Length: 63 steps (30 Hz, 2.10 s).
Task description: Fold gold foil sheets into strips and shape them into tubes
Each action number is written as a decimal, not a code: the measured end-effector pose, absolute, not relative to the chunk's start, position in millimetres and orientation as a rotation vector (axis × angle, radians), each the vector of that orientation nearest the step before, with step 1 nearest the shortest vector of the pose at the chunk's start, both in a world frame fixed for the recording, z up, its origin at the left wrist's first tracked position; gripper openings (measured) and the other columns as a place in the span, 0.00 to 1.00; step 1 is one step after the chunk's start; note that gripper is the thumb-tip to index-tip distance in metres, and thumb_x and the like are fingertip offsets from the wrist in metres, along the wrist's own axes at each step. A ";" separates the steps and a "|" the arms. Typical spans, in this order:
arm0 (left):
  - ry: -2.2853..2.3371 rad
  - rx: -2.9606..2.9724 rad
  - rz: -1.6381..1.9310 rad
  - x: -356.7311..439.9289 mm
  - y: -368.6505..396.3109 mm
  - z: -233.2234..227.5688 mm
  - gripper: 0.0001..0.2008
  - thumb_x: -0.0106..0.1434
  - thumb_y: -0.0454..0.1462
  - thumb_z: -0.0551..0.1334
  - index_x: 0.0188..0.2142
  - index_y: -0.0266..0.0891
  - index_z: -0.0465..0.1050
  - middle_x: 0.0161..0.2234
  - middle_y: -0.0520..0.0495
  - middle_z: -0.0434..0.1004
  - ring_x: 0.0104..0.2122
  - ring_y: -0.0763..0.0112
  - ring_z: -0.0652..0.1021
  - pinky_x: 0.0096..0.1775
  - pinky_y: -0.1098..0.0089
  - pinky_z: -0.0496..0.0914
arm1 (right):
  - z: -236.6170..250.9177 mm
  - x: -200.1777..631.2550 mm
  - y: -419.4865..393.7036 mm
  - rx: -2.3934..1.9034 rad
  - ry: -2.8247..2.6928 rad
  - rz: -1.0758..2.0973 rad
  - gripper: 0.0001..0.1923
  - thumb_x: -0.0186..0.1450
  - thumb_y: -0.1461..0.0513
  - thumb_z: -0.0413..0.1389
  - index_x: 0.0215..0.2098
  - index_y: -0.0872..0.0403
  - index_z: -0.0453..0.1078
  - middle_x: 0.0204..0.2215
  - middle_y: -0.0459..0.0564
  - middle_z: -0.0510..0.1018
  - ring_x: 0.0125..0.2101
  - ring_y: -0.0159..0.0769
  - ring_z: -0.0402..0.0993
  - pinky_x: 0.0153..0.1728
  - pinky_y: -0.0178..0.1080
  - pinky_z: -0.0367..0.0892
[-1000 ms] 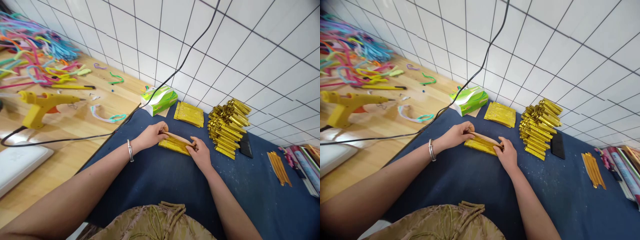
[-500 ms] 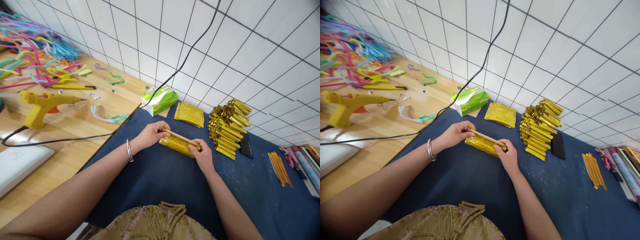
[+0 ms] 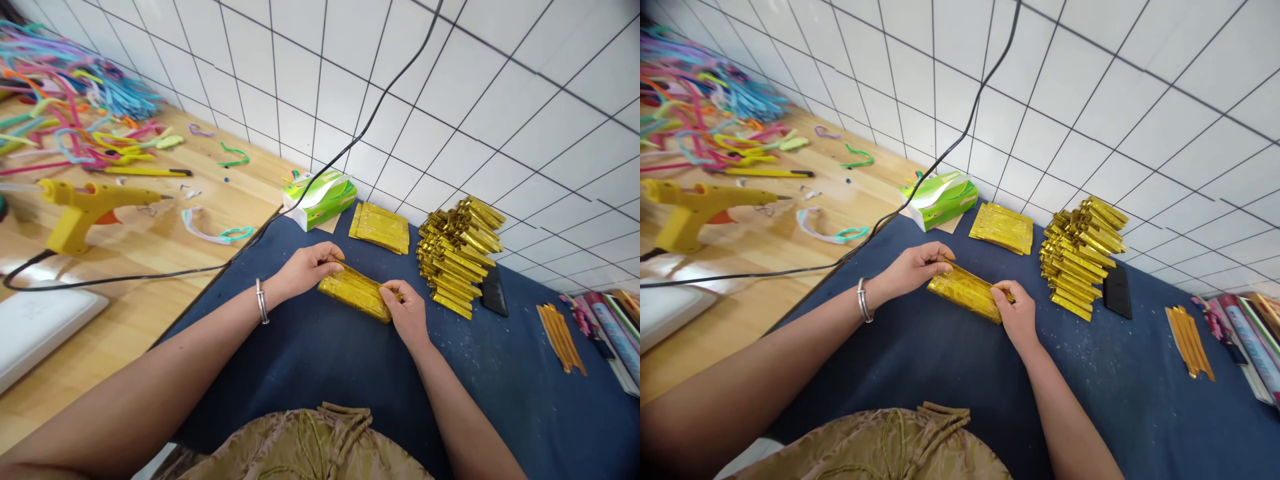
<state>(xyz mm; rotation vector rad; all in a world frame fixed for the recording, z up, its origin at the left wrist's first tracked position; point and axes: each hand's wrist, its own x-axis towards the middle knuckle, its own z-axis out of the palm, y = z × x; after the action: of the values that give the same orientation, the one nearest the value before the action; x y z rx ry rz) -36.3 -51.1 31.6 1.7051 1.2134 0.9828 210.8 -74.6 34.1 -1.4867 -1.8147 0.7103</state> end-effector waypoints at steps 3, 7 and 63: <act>1.245 1.721 0.998 -36.1 -50.3 29.6 0.11 0.60 0.40 0.57 0.41 0.38 0.68 0.30 0.53 0.72 0.29 0.76 0.71 0.31 0.76 0.64 | 32.5 211.2 -74.6 -1.477 -1.814 0.712 0.12 0.62 0.54 0.51 0.33 0.53 0.71 0.30 0.45 0.75 0.32 0.33 0.70 0.37 0.35 0.63; 1.266 1.766 1.023 -36.1 -50.7 29.0 0.11 0.61 0.39 0.56 0.42 0.39 0.68 0.32 0.53 0.73 0.31 0.75 0.72 0.34 0.76 0.66 | 27.4 213.4 -73.4 -1.471 -1.817 0.771 0.13 0.62 0.55 0.52 0.39 0.52 0.72 0.35 0.47 0.77 0.36 0.35 0.72 0.40 0.37 0.64; 1.193 2.650 0.500 -11.9 -61.6 2.4 0.15 0.66 0.35 0.51 0.50 0.42 0.67 0.50 0.43 0.65 0.47 0.66 0.71 0.50 0.66 0.65 | 7.1 207.3 -55.1 -1.562 -2.326 0.202 0.09 0.65 0.58 0.49 0.37 0.50 0.70 0.33 0.46 0.76 0.36 0.36 0.68 0.41 0.38 0.62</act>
<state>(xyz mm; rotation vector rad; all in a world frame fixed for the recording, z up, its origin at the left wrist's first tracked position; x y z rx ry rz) -11.9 -61.6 2.4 2.6501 1.1931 0.5004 207.3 -55.1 7.1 -1.5622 -2.3257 0.2019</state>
